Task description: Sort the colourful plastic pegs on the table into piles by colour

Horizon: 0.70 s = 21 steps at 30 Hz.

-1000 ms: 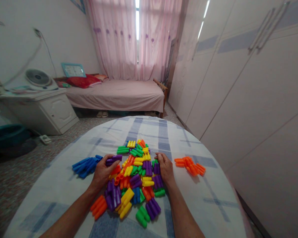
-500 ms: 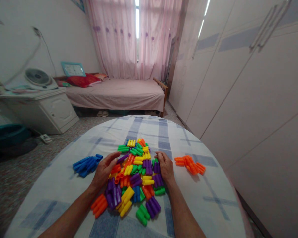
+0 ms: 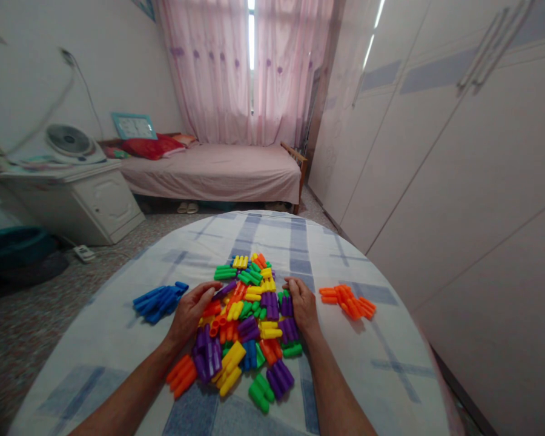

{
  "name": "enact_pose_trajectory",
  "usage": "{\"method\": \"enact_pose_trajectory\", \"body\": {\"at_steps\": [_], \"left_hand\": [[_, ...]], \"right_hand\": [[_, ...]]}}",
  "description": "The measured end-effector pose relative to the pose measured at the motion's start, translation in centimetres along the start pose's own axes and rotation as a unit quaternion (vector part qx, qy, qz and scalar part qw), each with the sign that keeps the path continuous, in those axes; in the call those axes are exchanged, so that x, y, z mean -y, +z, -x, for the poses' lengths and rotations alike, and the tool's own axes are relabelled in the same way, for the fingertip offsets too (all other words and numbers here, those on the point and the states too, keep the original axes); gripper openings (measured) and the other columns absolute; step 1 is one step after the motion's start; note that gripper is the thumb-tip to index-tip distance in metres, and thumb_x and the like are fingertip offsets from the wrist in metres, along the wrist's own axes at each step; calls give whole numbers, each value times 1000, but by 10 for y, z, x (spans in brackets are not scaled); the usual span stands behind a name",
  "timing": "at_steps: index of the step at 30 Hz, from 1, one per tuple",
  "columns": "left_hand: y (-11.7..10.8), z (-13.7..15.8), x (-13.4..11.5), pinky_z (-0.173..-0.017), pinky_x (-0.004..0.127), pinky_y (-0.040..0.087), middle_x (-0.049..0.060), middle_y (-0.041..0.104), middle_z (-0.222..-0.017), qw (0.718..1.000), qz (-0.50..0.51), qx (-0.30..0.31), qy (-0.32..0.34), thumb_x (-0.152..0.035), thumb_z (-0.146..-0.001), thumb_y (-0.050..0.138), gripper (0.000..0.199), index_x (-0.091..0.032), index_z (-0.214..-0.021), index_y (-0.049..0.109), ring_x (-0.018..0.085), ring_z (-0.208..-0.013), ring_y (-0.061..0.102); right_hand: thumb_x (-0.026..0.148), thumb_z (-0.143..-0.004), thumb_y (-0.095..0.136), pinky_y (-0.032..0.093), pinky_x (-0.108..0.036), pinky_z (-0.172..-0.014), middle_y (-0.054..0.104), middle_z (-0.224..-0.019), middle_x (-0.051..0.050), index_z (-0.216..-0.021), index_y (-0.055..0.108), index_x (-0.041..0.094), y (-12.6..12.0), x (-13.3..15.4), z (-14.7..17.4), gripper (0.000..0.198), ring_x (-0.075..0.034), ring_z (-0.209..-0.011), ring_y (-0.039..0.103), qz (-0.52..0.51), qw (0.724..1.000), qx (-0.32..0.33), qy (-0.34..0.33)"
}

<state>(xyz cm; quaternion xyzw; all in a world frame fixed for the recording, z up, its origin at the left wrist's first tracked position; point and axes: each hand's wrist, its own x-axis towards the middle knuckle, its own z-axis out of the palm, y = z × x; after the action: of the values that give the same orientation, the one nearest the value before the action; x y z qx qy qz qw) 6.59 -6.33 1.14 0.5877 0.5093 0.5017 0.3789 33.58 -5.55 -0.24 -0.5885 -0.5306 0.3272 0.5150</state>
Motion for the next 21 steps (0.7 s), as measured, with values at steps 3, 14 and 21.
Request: {"method": "enact_pose_trajectory", "body": {"at_steps": [3,14,21], "left_hand": [[0,-1,2,-91,34,42,8,68,-100,1000,-14,-5,2,-42,-82,49,35,-15,-98,65,23,-98,59],[2,0,2,-95,34,40,6,67,-106,999,-18,39,6,-41,-81,49,35,-17,-103,65,22,-104,57],[2,4,-4,-94,34,41,7,65,-107,998,7,56,6,-40,-84,46,35,-17,-104,63,22,-104,57]], "right_hand": [[54,-83,40,43,-32,-78,67,-87,-6,-97,64,18,0,0,0,45,-20,-83,60,6,1000,1,-5],[58,-81,42,44,-32,-77,68,-85,-6,-97,64,18,0,1,0,48,-20,-83,61,1,1000,-3,-2],[57,-81,43,44,-32,-77,68,-85,-6,-95,65,18,0,3,1,47,-21,-83,61,-5,1000,-5,-3]]}}
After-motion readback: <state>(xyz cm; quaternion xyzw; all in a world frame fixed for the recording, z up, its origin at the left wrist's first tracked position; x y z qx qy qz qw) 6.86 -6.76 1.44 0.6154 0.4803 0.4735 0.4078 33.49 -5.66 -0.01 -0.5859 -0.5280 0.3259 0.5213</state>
